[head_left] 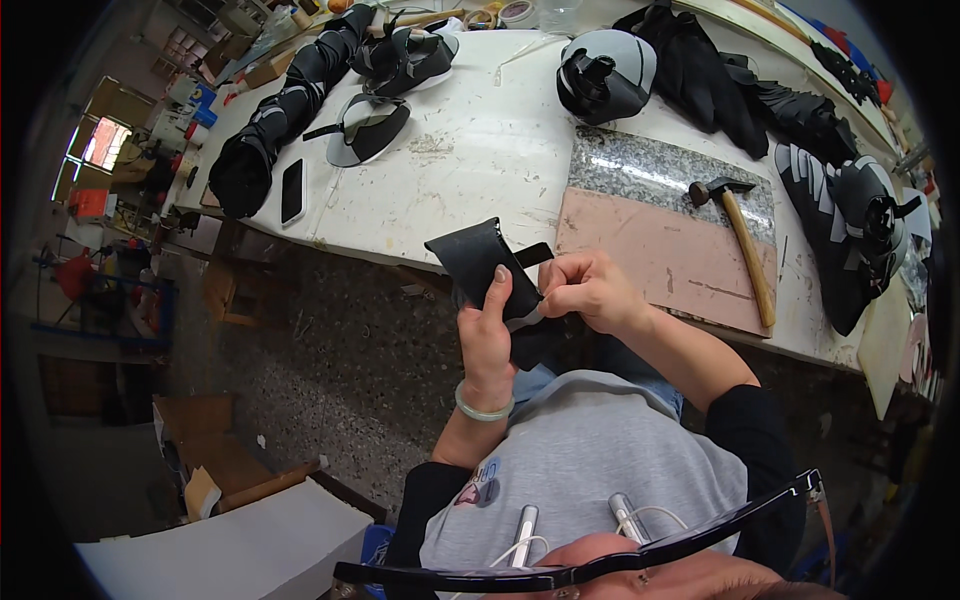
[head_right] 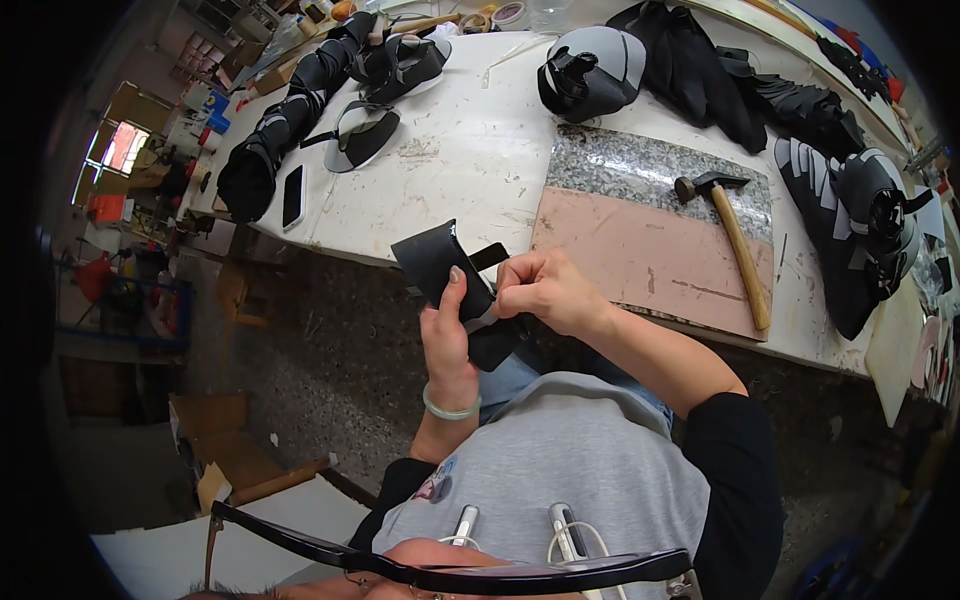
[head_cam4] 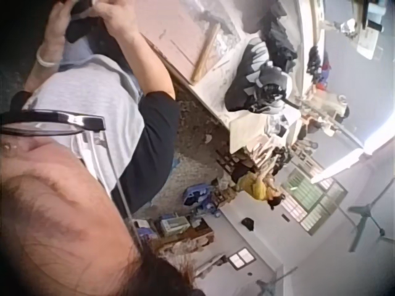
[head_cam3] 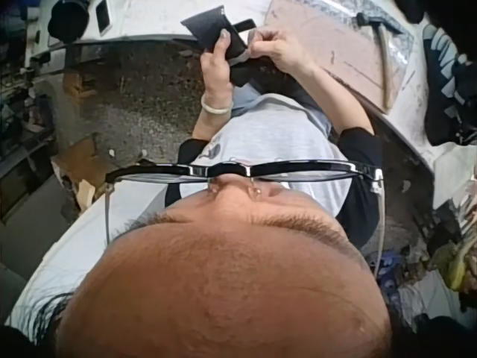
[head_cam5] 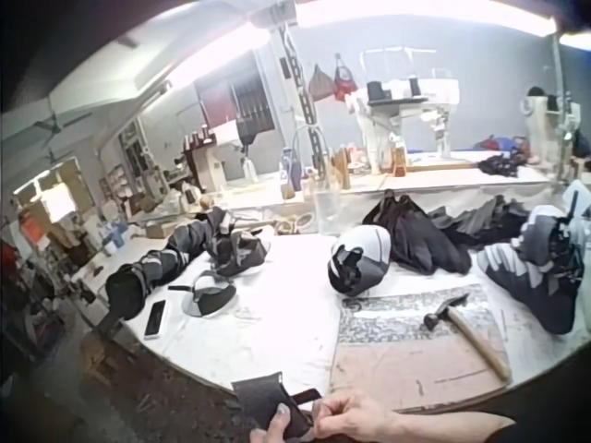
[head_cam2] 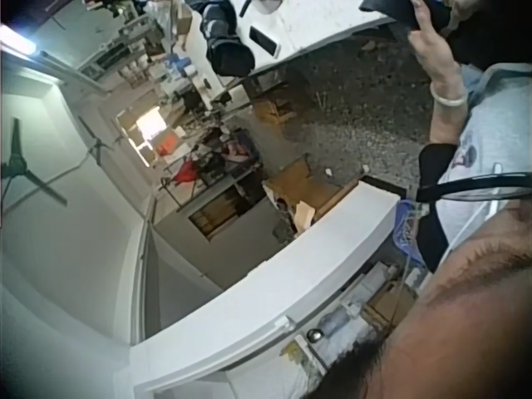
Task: The person assembles shoe upper components by fitting straps and panels together by hand and flattening the joints using a hammer. The person then organizes the assembled shoe parts on the workbench and picks up a pattern piece.
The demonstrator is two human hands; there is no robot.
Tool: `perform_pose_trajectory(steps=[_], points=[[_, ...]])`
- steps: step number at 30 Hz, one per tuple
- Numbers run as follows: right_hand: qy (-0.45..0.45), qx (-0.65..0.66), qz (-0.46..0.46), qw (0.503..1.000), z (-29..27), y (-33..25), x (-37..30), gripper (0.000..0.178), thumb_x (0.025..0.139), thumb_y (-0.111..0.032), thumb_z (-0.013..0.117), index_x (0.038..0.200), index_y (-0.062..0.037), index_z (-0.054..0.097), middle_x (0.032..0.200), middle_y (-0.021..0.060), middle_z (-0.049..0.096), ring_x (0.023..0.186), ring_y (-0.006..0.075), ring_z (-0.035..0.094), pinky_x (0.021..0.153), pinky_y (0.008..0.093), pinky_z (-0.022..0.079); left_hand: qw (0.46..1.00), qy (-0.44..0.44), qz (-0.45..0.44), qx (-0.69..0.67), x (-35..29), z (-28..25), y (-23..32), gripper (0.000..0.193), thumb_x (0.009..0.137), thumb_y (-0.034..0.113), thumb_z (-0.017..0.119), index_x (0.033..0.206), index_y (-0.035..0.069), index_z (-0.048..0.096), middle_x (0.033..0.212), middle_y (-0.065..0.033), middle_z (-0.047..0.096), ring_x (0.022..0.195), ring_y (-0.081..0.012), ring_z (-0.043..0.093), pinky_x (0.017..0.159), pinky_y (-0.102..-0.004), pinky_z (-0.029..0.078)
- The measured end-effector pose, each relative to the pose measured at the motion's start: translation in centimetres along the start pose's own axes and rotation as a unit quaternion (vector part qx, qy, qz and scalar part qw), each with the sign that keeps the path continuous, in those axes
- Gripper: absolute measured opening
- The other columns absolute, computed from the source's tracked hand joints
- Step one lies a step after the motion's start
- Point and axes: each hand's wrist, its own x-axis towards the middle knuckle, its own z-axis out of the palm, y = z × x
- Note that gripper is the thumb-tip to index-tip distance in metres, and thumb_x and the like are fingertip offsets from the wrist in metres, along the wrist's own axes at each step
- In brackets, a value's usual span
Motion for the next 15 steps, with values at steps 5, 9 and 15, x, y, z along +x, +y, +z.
perform_pose_trajectory(steps=[5,9,15], points=[[-0.060,0.066,-0.015,0.996,-0.5,0.6,0.1,0.011,0.076,0.001,0.067,0.069,0.0010,0.058,0.073,0.0026,0.059,0.068,0.0090,0.054,0.068,0.0218,0.046,0.998,-0.010,-0.059,-0.030,0.4,-0.3,-0.3,0.030,0.091,0.027,0.062,0.101,0.000,0.064,0.090,-0.0041,0.066,0.076,-0.0097,0.062,0.068,-0.0238,0.049],[-0.116,0.027,0.051,0.992,-2.1,-0.1,0.0,0.017,0.085,-0.017,0.071,0.086,0.0002,0.067,0.081,0.0020,0.064,0.074,0.0077,0.057,0.068,0.0222,0.045,1.000,0.005,-0.005,0.007,0.1,0.1,0.3,0.022,0.091,0.022,0.064,0.099,0.002,0.064,0.089,-0.0002,0.064,0.074,-0.0068,0.057,0.066,-0.0231,0.046],[-0.074,-0.085,0.074,0.991,-1.3,-2.4,-0.1,0.016,0.086,-0.015,0.069,0.089,0.0007,0.066,0.080,-0.0001,0.062,0.072,0.0067,0.055,0.068,0.0214,0.045,0.992,-0.008,0.087,0.087,-0.5,-0.1,0.3,0.022,0.091,0.021,0.063,0.094,-0.001,0.066,0.088,-0.0014,0.065,0.077,-0.0065,0.055,0.069,-0.0222,0.045]])
